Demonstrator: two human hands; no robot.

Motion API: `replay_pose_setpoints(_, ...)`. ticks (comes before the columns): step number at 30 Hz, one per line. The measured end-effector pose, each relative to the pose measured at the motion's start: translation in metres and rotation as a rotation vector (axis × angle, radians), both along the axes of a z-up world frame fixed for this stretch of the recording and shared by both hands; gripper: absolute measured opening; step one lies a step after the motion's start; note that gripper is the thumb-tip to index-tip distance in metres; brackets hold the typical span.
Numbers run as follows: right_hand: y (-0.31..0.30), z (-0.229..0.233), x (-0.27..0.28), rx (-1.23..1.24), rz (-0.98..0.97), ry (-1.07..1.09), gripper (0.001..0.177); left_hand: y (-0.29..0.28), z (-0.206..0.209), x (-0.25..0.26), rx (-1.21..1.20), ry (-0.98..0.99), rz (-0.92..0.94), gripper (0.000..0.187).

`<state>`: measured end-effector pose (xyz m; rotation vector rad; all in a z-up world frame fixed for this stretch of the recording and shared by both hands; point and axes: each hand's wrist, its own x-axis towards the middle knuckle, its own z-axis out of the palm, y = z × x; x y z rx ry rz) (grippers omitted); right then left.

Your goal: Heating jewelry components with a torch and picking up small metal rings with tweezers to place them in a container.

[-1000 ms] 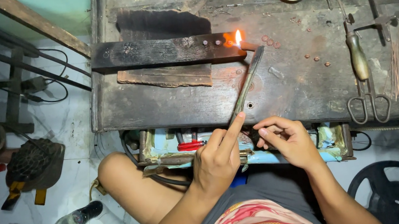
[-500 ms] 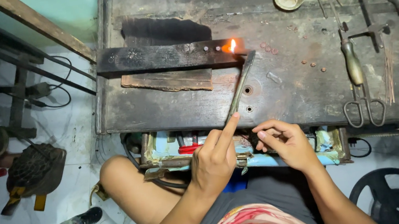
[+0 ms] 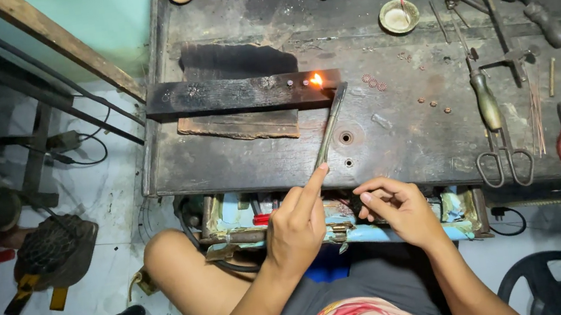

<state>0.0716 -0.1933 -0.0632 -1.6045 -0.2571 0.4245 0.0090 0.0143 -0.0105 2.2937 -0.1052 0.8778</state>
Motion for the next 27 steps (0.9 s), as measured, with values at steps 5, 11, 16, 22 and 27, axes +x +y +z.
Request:
replay_pose_setpoints(5, -0.002, -0.003, -0.001, 0.016, 0.002, -0.002, 0.017, 0.021, 0.021, -0.005, -0.168, -0.173, -0.01, 0.032)
replay_pose_setpoints(11, -0.002, 0.008, -0.006, -0.042, 0.05, -0.171, 0.016, 0.108, 0.027, -0.035, -0.271, -0.423, 0.409, 0.038)
replay_pose_setpoints(16, 0.007, 0.025, -0.013, -0.099, 0.17, -0.397, 0.018, 0.167, 0.076, -0.06, -0.303, -0.381, 0.656, 0.046)
replay_pose_setpoints(22, 0.014, 0.018, -0.014, -0.263, 0.401, -0.575, 0.046, 0.211, 0.108, -0.062, -0.104, -0.503, 0.468, 0.031)
replay_pose_setpoints(27, 0.018, 0.02, -0.018, -0.364, 0.394, -0.688, 0.041, 0.312, 0.084, -0.057, 0.125, -0.407, 0.474, 0.016)
